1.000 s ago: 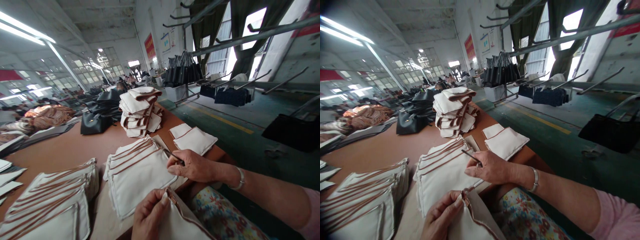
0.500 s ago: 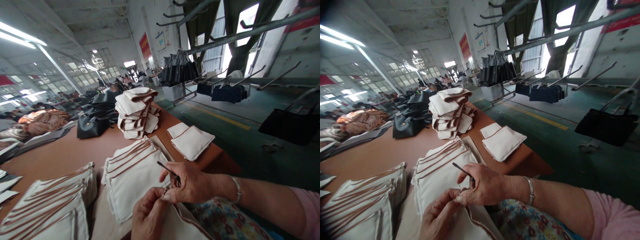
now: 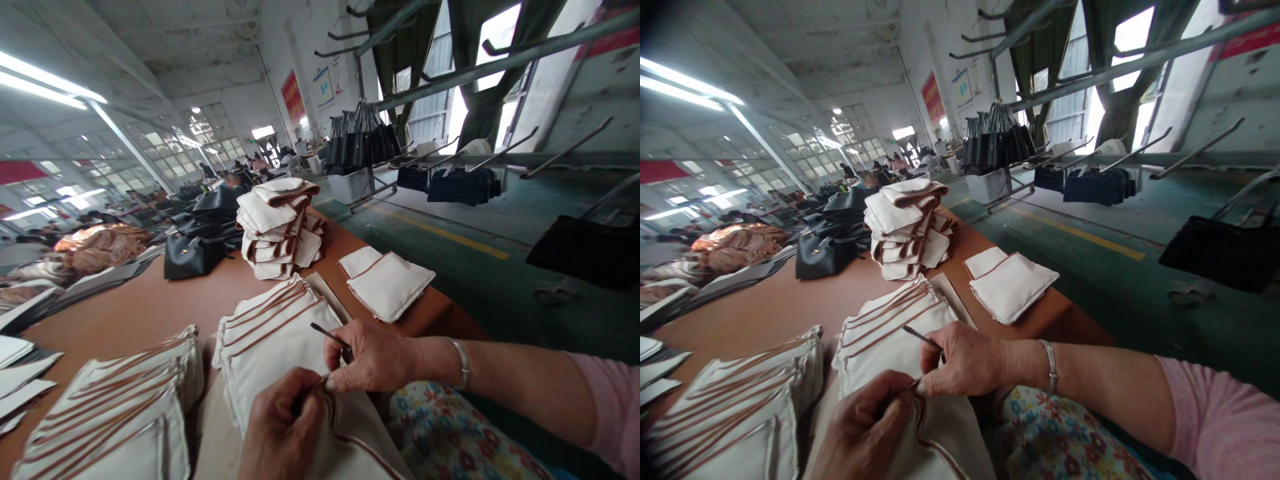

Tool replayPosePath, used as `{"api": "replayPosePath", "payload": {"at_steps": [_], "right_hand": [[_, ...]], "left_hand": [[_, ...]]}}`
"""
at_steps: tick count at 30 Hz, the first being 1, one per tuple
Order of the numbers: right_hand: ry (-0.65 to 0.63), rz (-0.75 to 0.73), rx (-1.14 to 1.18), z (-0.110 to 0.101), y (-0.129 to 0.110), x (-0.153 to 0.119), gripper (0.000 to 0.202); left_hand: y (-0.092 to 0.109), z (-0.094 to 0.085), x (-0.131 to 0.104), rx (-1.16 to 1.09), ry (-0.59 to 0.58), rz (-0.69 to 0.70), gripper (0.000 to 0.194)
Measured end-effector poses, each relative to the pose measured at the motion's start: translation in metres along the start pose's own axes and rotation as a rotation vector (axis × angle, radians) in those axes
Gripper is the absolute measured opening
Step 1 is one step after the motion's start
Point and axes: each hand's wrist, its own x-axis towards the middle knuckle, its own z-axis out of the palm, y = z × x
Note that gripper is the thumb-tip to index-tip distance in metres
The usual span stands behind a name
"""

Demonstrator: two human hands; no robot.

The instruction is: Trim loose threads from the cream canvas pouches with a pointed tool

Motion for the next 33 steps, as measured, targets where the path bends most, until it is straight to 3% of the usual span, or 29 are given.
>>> {"api": "replayPosePath", "payload": {"at_steps": [6, 10, 14, 18, 21, 24, 27, 29, 31, 33], "right_hand": [[0.054, -0.074, -0.061, 0.01, -0.007, 0.006, 0.006], [0.188, -0.338, -0.252, 0.013, -0.004, 0.003, 0.004], [0.137, -0.672, -0.565, 0.01, 0.004, -0.005, 0.007], [0.089, -0.912, -0.827, 0.004, 0.014, -0.009, 0.009], [0.082, -1.052, -0.956, 0.0, 0.019, -0.009, 0.013], [0.085, -1.118, -1.022, -0.002, 0.021, -0.009, 0.015], [0.076, -1.107, -0.997, 0.002, 0.021, -0.011, 0.015], [0.051, -1.011, -0.863, 0.006, 0.021, -0.013, 0.015], [0.004, -0.764, -0.566, 0.008, 0.021, -0.015, 0.019], [-0.079, -0.383, -0.179, 0.006, 0.022, -0.016, 0.034]], "left_hand": [[0.004, -0.01, 0.003, 0.116, -0.032, 0.019, 0.022], [0.005, -0.014, 0.001, -0.055, -0.077, -0.088, 0.026], [-0.003, -0.017, -0.002, -0.25, -0.146, -0.194, 0.028], [-0.01, -0.018, -0.002, -0.265, -0.137, -0.209, 0.041], [-0.011, -0.017, 0.001, -0.238, -0.234, -0.281, 0.043], [-0.006, -0.017, 0.003, -0.202, -0.336, -0.241, 0.045], [0.001, -0.015, 0.0, -0.157, -0.402, -0.186, 0.042], [0.004, -0.014, -0.004, -0.149, -0.373, -0.115, 0.039], [0.003, -0.012, -0.009, -0.173, -0.294, -0.052, 0.039], [0.0, -0.011, -0.013, -0.185, -0.213, -0.042, 0.039]]}}
